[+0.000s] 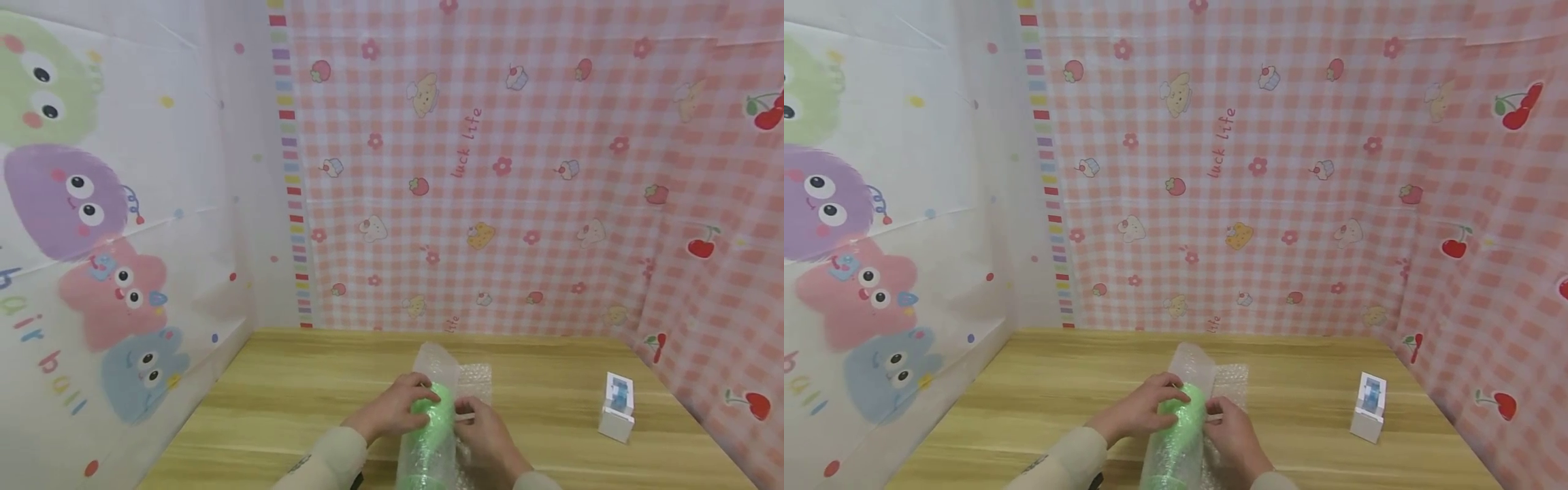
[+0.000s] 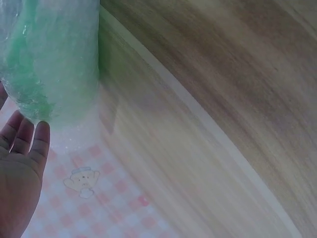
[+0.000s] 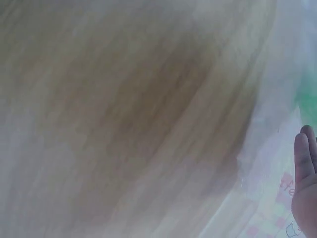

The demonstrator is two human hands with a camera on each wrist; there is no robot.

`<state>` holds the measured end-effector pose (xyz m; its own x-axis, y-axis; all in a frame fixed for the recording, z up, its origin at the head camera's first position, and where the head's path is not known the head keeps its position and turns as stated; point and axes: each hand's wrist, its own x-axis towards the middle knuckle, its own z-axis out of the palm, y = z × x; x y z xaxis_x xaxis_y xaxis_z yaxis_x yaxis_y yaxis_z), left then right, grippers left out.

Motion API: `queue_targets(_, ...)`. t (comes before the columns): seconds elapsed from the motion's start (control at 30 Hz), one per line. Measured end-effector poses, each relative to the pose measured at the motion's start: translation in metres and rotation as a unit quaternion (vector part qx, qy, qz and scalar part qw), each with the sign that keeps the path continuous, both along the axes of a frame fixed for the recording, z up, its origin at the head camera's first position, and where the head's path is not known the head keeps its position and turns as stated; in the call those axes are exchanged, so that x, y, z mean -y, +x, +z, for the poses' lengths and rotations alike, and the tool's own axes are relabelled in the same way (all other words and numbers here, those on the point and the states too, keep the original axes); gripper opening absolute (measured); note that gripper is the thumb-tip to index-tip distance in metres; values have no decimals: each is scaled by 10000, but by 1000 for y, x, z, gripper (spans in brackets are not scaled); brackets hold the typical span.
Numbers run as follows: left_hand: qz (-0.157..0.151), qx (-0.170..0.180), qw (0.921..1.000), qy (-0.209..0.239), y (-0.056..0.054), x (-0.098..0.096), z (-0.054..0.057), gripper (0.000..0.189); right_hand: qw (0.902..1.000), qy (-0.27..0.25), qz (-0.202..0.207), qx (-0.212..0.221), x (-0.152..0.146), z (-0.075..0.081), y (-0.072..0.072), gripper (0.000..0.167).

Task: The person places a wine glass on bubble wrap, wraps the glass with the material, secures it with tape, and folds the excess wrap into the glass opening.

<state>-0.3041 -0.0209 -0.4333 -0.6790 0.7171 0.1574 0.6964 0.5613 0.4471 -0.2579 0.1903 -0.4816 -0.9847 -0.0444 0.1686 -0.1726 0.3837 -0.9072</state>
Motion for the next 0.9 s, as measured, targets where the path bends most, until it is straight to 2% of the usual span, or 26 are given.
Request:
queue_targets(0.13, 31, 93, 9999, -45, 0, -2, 0, 35, 9991, 334, -2, -268, -1, 1, 1, 32)
queue_targets(0.23, 84, 38, 9999, -119, 1, -3, 1, 35, 9986, 332, -86, -402, 2, 0, 1, 33)
queue_targets(0.4, 89, -121, 9997, -192, 2, -4, 3, 38, 9988, 244, -283, -306, 5, -2, 1, 31)
queue_targets(0.73, 196, 250, 9995, 39, 2, 0, 3, 35, 9986, 77, -391, -347, 7, -6, 4, 30)
queue_targets(0.9, 137, 117, 9998, 53, -2, -1, 3, 37, 9983, 26, -490, -300, 9, -4, 6, 31)
